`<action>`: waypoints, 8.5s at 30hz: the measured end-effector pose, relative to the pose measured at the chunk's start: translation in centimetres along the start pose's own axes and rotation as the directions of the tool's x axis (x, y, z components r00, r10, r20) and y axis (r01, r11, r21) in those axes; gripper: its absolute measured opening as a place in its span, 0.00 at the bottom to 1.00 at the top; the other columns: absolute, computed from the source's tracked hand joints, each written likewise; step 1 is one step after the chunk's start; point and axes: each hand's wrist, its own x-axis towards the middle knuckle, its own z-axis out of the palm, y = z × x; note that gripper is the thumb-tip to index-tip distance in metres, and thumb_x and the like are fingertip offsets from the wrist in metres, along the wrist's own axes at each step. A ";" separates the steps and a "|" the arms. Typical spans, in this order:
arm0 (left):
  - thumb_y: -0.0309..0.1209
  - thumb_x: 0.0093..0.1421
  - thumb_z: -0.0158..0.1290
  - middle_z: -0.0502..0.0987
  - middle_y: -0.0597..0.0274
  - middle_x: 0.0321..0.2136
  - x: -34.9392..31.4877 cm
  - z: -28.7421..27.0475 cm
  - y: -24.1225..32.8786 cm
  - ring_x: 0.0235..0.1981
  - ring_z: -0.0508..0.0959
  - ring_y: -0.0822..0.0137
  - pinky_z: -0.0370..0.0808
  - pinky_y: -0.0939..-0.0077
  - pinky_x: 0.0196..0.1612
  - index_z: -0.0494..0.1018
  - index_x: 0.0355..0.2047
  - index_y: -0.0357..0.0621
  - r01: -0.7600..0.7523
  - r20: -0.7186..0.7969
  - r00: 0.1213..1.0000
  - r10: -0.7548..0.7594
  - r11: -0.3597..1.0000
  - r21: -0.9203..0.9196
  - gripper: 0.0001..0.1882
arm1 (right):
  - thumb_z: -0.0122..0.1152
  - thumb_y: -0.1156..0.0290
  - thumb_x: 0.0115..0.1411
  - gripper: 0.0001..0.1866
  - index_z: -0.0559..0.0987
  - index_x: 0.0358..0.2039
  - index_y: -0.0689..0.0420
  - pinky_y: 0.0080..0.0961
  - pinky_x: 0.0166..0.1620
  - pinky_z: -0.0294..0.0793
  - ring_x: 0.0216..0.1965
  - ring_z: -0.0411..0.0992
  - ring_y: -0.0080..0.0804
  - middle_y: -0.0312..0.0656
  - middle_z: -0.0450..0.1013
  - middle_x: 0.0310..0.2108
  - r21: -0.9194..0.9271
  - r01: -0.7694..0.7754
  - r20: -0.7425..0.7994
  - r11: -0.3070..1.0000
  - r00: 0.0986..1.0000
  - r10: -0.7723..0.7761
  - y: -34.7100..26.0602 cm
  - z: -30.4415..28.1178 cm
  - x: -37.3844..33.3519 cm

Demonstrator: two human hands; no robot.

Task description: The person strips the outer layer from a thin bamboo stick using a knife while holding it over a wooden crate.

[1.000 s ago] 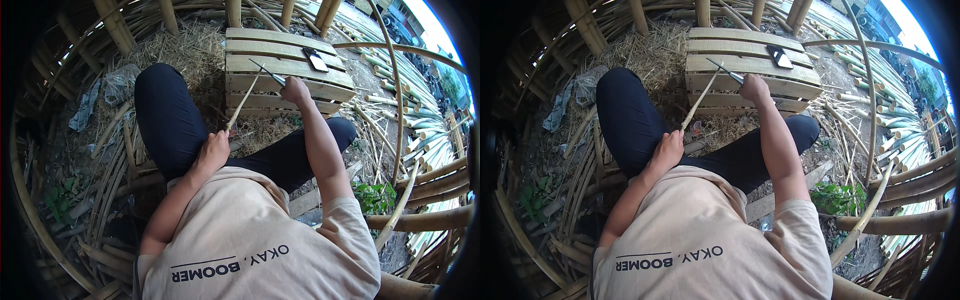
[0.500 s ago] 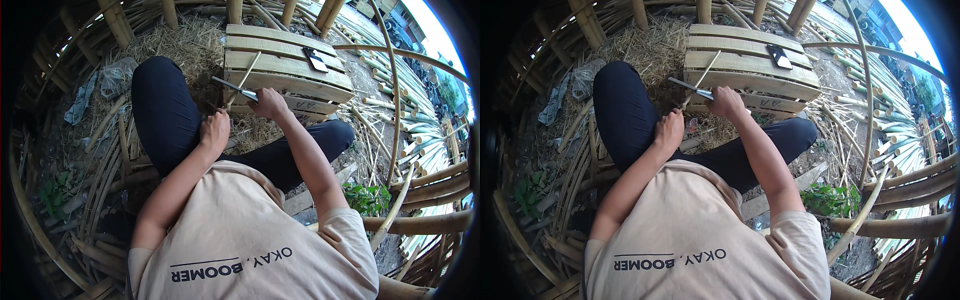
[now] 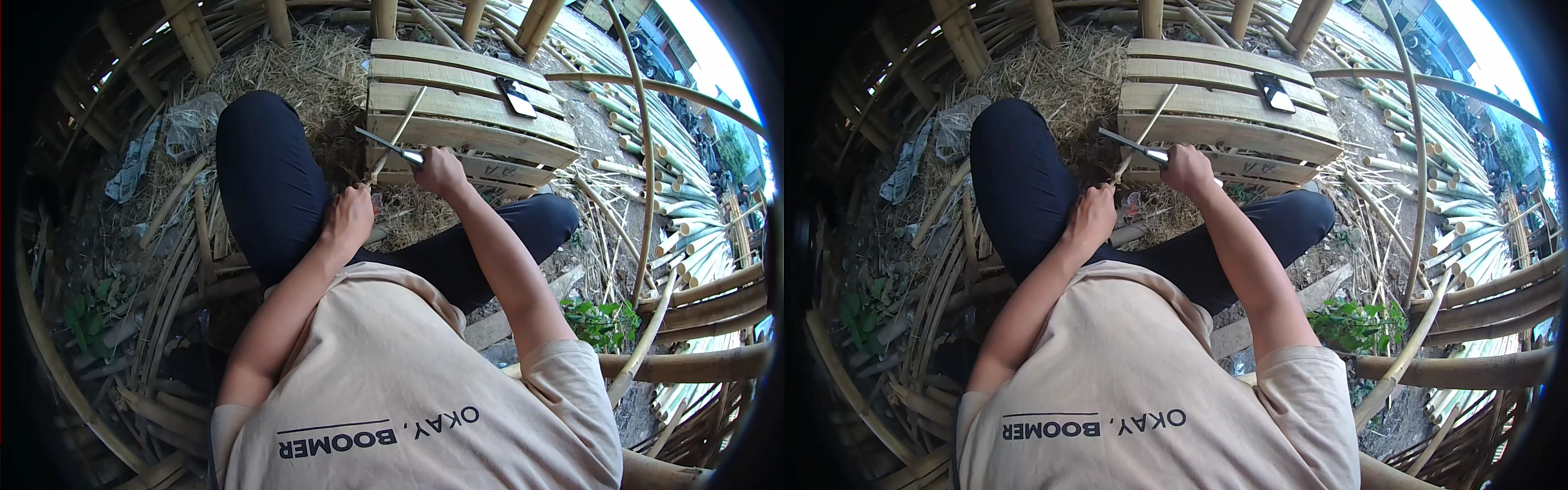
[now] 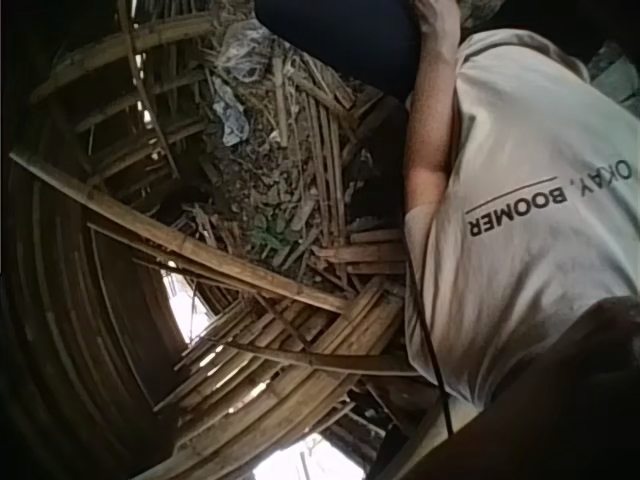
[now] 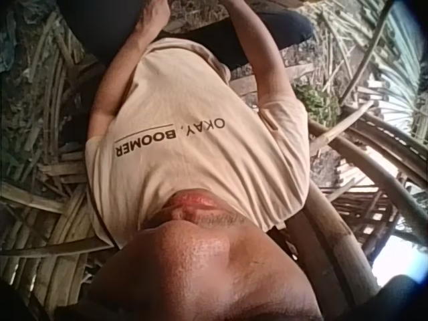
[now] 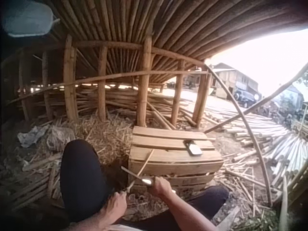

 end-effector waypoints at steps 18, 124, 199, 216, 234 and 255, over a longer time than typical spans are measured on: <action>0.33 0.71 0.40 0.79 0.36 0.24 -0.8 -0.1 -0.8 0.29 0.82 0.40 0.80 0.50 0.33 0.74 0.32 0.33 -0.015 -0.015 1.000 0.015 1.000 0.002 0.18 | 0.60 0.67 0.50 0.12 0.84 0.31 0.60 0.46 0.46 0.78 0.38 0.78 0.58 0.61 0.78 0.32 0.091 -0.113 0.070 0.989 0.992 0.107 2.2 -2.6 1.2; 0.37 0.71 0.40 0.77 0.33 0.27 -1.3 -0.9 -0.8 0.31 0.79 0.35 0.76 0.43 0.34 0.74 0.32 0.34 0.022 0.089 0.996 -0.012 0.994 -0.109 0.20 | 0.56 0.68 0.54 0.12 0.84 0.33 0.60 0.46 0.48 0.78 0.42 0.79 0.58 0.59 0.79 0.36 -0.049 -0.369 -0.113 0.928 0.925 0.362 4.0 -1.8 2.4; 0.35 0.70 0.41 0.79 0.34 0.27 -1.4 -1.1 -0.6 0.32 0.81 0.37 0.78 0.45 0.36 0.75 0.33 0.32 0.010 0.093 0.996 -0.002 0.996 -0.090 0.19 | 0.60 0.65 0.53 0.14 0.84 0.37 0.58 0.44 0.50 0.78 0.43 0.78 0.56 0.58 0.79 0.39 -0.002 -0.341 0.010 0.940 0.940 0.341 3.3 -0.7 2.9; 0.36 0.71 0.41 0.77 0.34 0.25 -1.4 -1.0 -0.8 0.30 0.78 0.35 0.76 0.44 0.33 0.73 0.31 0.33 -0.018 0.069 0.997 0.027 0.992 -0.123 0.20 | 0.62 0.60 0.56 0.14 0.84 0.34 0.58 0.47 0.45 0.78 0.37 0.78 0.57 0.59 0.79 0.32 0.019 -0.169 0.041 0.986 0.985 0.168 3.8 -0.6 2.3; 0.35 0.70 0.41 0.79 0.33 0.28 -1.7 -1.4 -0.5 0.33 0.80 0.37 0.78 0.46 0.36 0.75 0.33 0.33 0.015 0.104 0.995 -0.003 0.994 -0.110 0.19 | 0.61 0.63 0.53 0.14 0.84 0.34 0.58 0.47 0.46 0.78 0.39 0.77 0.58 0.61 0.78 0.33 0.095 -0.105 0.125 0.990 0.988 0.093 4.3 -0.4 2.8; 0.36 0.70 0.40 0.78 0.35 0.26 -1.9 -1.7 -0.1 0.31 0.80 0.37 0.78 0.45 0.34 0.74 0.31 0.34 0.019 0.085 0.996 -0.012 0.996 -0.084 0.19 | 0.63 0.64 0.51 0.14 0.83 0.32 0.61 0.47 0.47 0.77 0.40 0.77 0.58 0.60 0.79 0.34 0.087 -0.174 0.149 0.981 0.976 0.160 4.1 -1.8 2.5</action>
